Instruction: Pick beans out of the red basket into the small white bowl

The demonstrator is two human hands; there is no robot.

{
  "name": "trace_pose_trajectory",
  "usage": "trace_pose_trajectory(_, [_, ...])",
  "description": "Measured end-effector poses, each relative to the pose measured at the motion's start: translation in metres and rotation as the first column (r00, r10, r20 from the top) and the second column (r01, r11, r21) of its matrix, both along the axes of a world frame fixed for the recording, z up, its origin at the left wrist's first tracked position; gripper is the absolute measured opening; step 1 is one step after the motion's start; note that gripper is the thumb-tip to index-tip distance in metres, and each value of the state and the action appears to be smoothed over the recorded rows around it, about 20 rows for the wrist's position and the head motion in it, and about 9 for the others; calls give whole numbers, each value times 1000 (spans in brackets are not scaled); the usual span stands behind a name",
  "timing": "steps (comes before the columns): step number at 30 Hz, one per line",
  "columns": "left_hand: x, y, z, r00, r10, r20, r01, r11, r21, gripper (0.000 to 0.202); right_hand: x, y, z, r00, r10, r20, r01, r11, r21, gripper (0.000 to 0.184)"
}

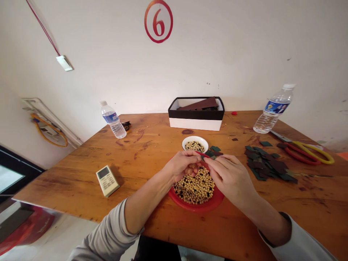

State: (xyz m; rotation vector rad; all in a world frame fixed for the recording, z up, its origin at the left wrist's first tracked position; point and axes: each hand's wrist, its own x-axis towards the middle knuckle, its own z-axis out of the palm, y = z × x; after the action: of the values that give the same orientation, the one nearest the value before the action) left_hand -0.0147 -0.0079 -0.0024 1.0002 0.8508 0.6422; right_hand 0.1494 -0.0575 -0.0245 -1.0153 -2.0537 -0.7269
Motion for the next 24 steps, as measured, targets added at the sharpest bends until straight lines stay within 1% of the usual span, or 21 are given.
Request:
trace_pose_trajectory(1, [1,2,0,999,21,-27,-20,999,37,9,0,0,-1,1000,-2,-6,1,1000,-6,20])
trace_pose_trajectory(3, [3,7,0,991,87,-106,-70,985,157,10,0,1,-2,1000,-1,-18,1,1000,-24,20])
trace_pose_trajectory(5, [5,16,-1,962,182,-206,-110,942,316,11,0,1,-2,1000,7,-25,-8,999,-40,20])
trace_pose_trajectory(6, [5,20,-1,939,235,-251,-120,908,401,11,0,1,-3,1000,11,-27,-12,999,-44,21])
trace_pose_trajectory(8, [4,25,-1,888,328,-323,-103,825,556,12,0,1,-2,999,16,-33,-17,999,-42,21])
trace_pose_trajectory(10, [1,26,-3,842,384,-379,-37,741,670,11,0,2,-2,999,14,-37,-15,999,-33,21])
trace_pose_trajectory(11, [0,24,-4,822,389,-415,21,709,705,11,0,2,-2,999,12,-38,-13,1000,-28,20])
trace_pose_trajectory(13, [-3,18,-9,776,354,-523,182,667,722,13,0,2,-3,999,4,-31,-5,1000,-24,20])
trace_pose_trajectory(15, [-5,12,-14,717,278,-640,378,616,691,15,0,2,-3,1000,-4,-28,4,1000,-25,20])
trace_pose_trajectory(17, [-5,8,-18,655,209,-726,552,524,648,14,0,2,-4,999,-3,-33,2,1000,-30,20])
trace_pose_trajectory(18, [-5,6,-19,627,190,-756,616,473,630,14,1,2,-4,999,0,-37,-1,999,-33,20])
trace_pose_trajectory(19, [-5,5,-19,602,178,-778,666,426,612,15,1,2,-4,999,3,-41,-5,999,-34,20])
trace_pose_trajectory(20, [-5,4,-19,581,172,-795,702,390,597,16,1,2,-4,999,5,-44,-7,999,-35,20])
trace_pose_trajectory(21, [-4,3,-19,566,170,-807,723,369,585,17,1,2,-4,999,6,-47,-7,999,-36,20])
trace_pose_trajectory(22, [-4,3,-19,558,165,-813,733,361,576,19,1,2,-4,999,6,-48,-8,999,-37,19])
trace_pose_trajectory(24, [-4,3,-18,574,140,-807,725,373,580,18,1,2,-4,999,6,-46,-8,999,-39,20])
